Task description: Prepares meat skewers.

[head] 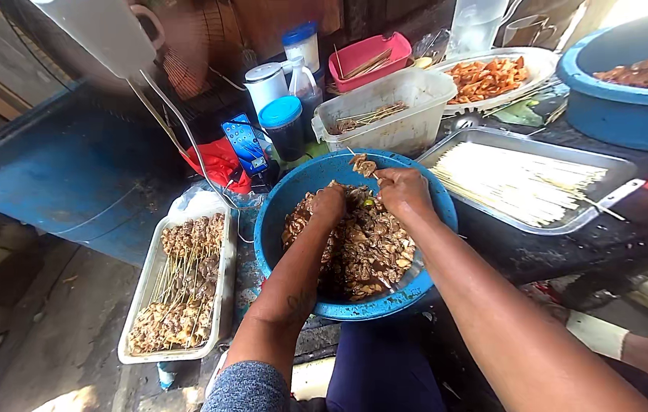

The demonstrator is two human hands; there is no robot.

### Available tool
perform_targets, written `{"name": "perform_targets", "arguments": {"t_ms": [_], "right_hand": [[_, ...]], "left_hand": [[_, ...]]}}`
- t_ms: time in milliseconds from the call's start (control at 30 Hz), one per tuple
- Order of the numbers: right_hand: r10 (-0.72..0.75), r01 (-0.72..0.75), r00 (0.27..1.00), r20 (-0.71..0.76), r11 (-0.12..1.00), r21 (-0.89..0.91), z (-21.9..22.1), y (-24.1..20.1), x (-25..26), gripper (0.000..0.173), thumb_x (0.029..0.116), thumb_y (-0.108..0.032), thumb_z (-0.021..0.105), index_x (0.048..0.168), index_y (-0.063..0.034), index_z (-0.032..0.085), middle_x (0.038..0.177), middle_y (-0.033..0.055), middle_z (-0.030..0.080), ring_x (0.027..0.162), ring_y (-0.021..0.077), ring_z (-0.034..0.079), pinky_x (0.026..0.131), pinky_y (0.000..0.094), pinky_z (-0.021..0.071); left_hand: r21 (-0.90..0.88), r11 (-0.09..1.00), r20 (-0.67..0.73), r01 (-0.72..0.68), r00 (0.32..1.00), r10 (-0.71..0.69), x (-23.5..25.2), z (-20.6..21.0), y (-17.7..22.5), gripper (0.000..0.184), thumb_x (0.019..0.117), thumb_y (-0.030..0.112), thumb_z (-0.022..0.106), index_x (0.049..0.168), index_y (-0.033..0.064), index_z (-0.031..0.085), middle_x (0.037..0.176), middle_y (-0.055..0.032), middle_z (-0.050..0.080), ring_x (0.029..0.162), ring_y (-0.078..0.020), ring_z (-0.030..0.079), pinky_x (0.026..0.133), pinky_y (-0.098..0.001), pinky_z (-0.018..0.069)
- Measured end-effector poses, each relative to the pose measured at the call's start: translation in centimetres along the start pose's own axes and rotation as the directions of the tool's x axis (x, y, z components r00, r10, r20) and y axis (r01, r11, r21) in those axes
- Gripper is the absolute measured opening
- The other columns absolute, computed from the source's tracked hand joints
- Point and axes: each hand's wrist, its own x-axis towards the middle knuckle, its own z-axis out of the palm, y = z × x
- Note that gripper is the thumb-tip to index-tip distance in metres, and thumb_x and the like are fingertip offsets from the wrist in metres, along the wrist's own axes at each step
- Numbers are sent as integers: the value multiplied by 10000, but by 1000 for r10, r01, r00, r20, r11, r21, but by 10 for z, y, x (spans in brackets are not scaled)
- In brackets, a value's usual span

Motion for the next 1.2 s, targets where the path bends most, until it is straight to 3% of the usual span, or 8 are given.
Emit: {"name": "perform_targets", "arguments": {"t_ms": [233,467,567,667,767,900,1133,1200], "right_hand": [[-10,11,1000,-27,999,39,-2,3,3,326,1082,-83,468,1301,-40,706,1098,204,722,975,330,688,935,536,512],[-31,31,999,-7,999,26,-1,2,1,320,1083,-75,466,1287,-25,707,1082,212,722,982,338,685,934,546,509],[-48,48,999,-9,999,26,-1,3,1,321,1081,-76,469,1288,-21,708,1096,221,721,960,337,693,921,552,520],[-34,33,999,7,999,29,-1,3,2,310,1085,-76,475,1279,-23,710,1096,216,719,941,332,690,909,545,521],[-40,39,998,53,999,13,1,3,2,306,1083,-75,482,1277,-24,712,1086,215,715,937,339,680,898,549,519],[-44,49,995,91,998,-49,0,1,0,308,1085,-67,480,1269,-35,725,1069,216,723,983,362,680,922,574,503],[-62,75,988,138,993,-92,2,3,0,307,1090,-78,478,1266,-28,724,1093,223,719,958,363,688,909,570,521],[-68,87,985,159,990,-115,2,3,-1,309,1093,-80,477,1272,-29,724,1113,226,718,994,374,687,931,575,516]], "left_hand": [[-324,923,-165,-206,973,159,0,-7,-20,215,979,113,642,1168,92,743,1174,-150,720,1139,-331,668,986,-575,510],[-46,910,51,-412,909,414,-3,19,14,238,923,124,706,1122,-7,704,1244,-259,635,1185,-440,604,976,-634,488],[-169,888,6,-429,900,436,12,17,-1,197,944,130,693,1068,-15,739,1170,-238,682,1143,-392,642,991,-602,493],[-545,770,-86,-331,936,341,6,0,-18,201,1001,77,626,1119,-70,695,1086,-215,697,1028,-287,662,959,-481,509],[-879,449,-116,-162,985,130,4,-4,-27,180,1033,71,573,1143,-64,617,947,-128,661,781,-147,632,735,-315,555],[-981,131,-142,-142,990,16,10,-11,-34,161,1060,81,522,1164,-5,612,932,-70,650,761,-123,622,685,-285,543],[-975,75,-215,-210,974,-72,16,-10,-39,146,1033,0,520,1113,-46,634,867,-51,612,698,-89,565,655,-239,506],[-954,165,-265,-249,960,-87,15,-11,-41,140,1013,-20,546,1106,-54,645,902,-72,640,741,-99,588,696,-254,521]]}}
